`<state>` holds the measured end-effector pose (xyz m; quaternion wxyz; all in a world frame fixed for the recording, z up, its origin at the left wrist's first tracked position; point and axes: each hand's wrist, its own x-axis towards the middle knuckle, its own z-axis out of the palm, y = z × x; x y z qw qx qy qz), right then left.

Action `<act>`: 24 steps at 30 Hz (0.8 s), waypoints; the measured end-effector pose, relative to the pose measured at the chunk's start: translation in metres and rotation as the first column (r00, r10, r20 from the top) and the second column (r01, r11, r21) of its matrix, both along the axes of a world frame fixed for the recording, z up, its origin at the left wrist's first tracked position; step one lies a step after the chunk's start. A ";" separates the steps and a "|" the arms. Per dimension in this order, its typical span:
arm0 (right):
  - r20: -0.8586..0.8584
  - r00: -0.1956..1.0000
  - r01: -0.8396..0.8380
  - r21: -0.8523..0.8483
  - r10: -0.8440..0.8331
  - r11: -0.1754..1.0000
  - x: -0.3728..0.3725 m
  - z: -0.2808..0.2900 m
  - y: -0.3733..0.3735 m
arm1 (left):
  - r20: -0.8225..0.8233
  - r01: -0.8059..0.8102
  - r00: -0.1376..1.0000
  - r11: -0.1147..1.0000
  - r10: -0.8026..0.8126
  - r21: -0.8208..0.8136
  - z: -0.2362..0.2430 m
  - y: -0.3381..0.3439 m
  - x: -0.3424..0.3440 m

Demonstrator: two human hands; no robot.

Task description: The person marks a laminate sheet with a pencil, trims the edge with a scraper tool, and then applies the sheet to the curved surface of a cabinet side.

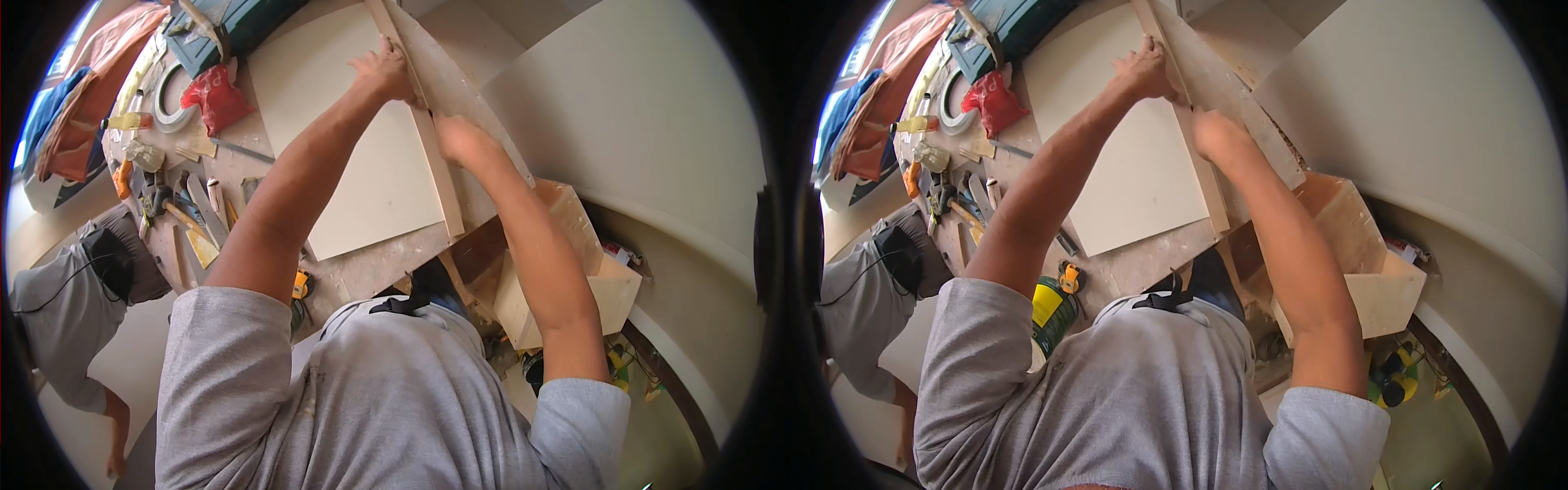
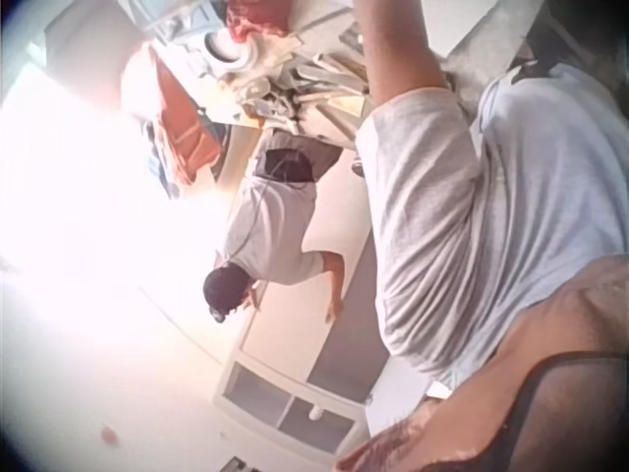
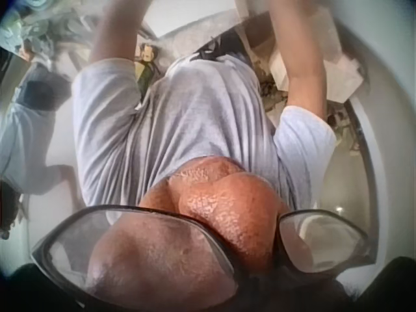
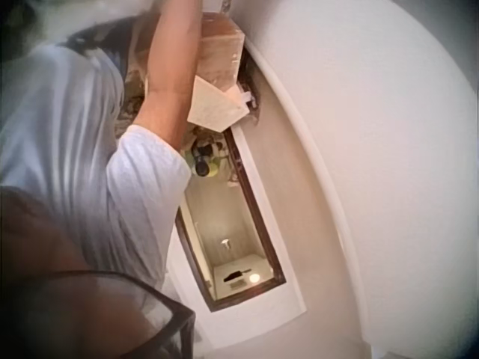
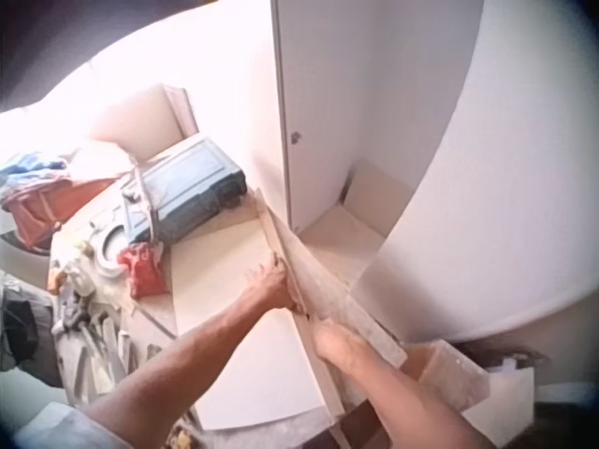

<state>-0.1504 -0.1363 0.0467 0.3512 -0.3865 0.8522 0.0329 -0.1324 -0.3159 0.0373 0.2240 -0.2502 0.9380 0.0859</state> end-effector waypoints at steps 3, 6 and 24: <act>0.035 0.999 0.038 0.025 -0.039 0.999 0.020 0.009 0.025 | 0.024 -0.004 1.000 1.000 0.003 0.023 0.004 0.001 0.002; 0.065 0.997 0.040 -0.028 -0.039 0.999 0.034 0.001 0.055 | -0.027 0.009 1.000 1.000 -0.009 -0.002 0.008 0.003 0.000; 0.120 0.988 0.084 0.108 -0.097 0.991 0.121 0.021 0.167 | 0.053 -0.061 0.997 0.984 0.053 0.168 0.021 0.002 0.004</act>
